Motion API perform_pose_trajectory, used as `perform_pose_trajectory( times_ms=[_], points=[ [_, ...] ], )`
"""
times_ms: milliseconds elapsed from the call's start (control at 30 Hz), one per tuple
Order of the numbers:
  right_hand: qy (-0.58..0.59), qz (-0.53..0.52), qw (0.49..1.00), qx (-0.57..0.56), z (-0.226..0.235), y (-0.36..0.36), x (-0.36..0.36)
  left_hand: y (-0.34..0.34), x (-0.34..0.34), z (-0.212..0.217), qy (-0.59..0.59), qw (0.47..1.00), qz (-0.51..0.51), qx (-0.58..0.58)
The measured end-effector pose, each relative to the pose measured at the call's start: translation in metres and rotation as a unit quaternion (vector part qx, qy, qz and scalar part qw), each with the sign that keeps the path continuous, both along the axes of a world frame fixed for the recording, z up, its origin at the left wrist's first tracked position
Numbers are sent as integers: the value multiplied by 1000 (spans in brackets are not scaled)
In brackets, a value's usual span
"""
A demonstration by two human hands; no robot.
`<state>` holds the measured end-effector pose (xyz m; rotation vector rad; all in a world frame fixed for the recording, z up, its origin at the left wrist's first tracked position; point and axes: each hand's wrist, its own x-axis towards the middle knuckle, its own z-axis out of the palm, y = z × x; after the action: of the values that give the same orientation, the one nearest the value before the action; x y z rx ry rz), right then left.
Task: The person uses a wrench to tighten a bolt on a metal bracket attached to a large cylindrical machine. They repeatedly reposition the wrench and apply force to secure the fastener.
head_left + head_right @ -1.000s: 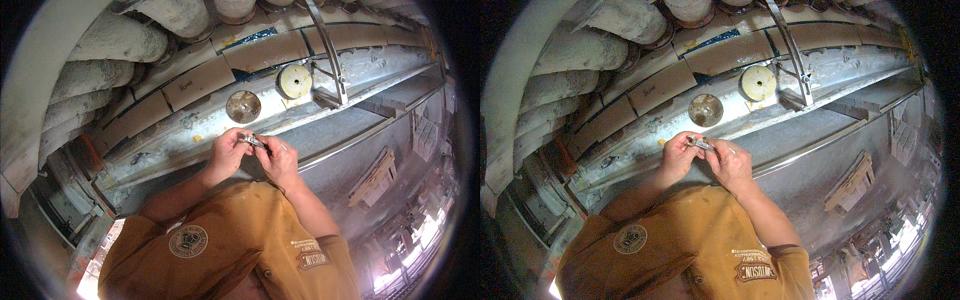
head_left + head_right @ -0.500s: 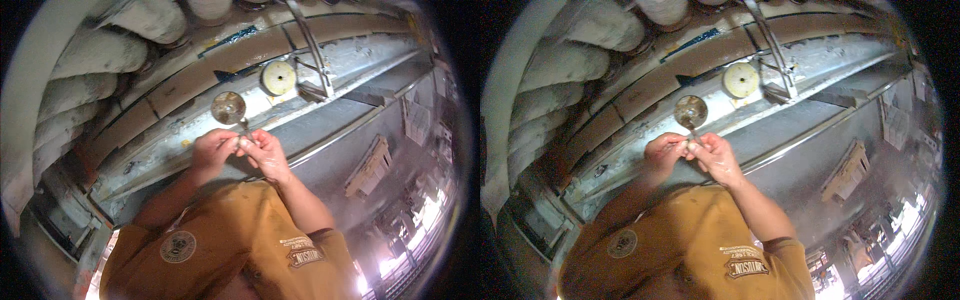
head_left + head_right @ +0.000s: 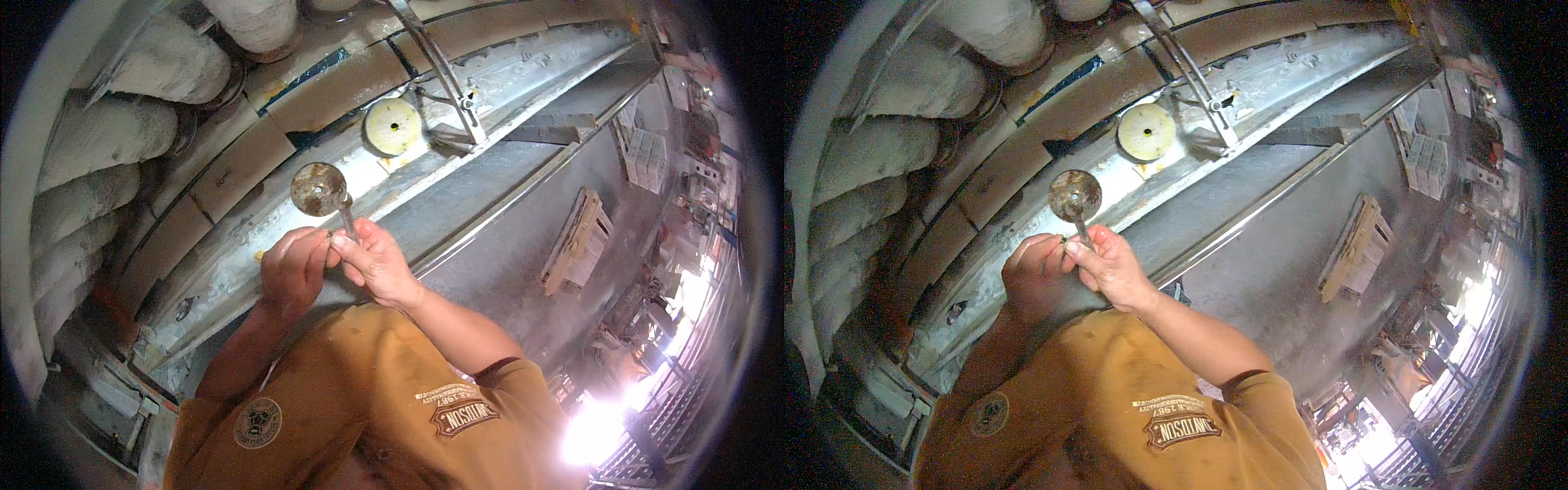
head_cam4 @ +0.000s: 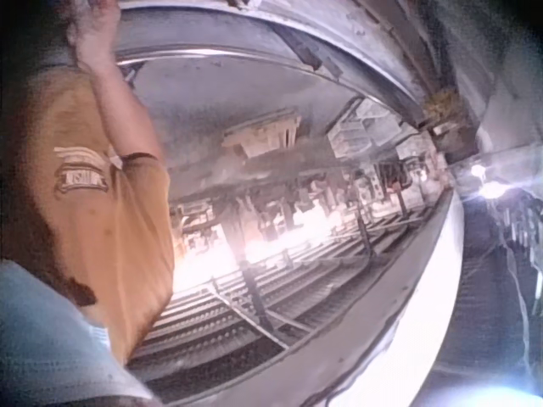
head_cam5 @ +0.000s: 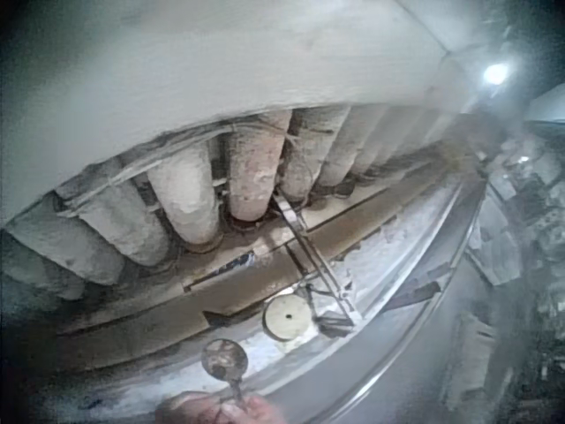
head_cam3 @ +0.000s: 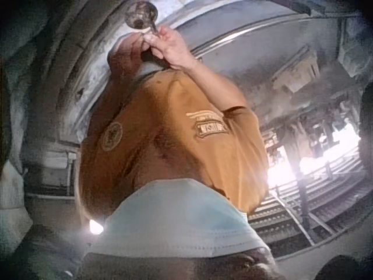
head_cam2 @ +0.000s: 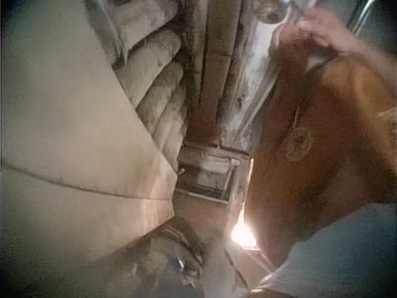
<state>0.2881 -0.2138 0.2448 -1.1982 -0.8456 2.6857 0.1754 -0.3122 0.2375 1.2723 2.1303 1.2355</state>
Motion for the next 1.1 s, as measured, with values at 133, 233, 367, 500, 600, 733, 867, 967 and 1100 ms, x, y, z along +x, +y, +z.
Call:
perform_pose_trajectory(
  times_ms=[133,233,367,500,600,733,867,967,1100],
  points=[
    [22,-9,1000,-1,-1,4,3,3,0,9,-26,1000,-7,-1],
    [20,12,1000,4,5,9,2,3,0,2,-162,986,17,24],
    [24,18,999,-20,6,12,4,6,3,3,-390,918,51,56],
    [65,2,997,-45,15,14,4,8,1,13,-526,849,39,28],
    [51,9,999,18,18,15,2,4,6,7,-583,810,50,14],
    [46,20,922,385,3,12,5,6,5,11,-735,676,54,-9],
    [49,105,776,621,11,26,2,-12,3,-11,-790,612,44,-26],
    [50,127,735,664,9,32,10,-4,2,-4,-783,613,102,-18],
    [40,102,739,665,2,36,18,12,9,4,-632,766,91,-75]
  ],
)
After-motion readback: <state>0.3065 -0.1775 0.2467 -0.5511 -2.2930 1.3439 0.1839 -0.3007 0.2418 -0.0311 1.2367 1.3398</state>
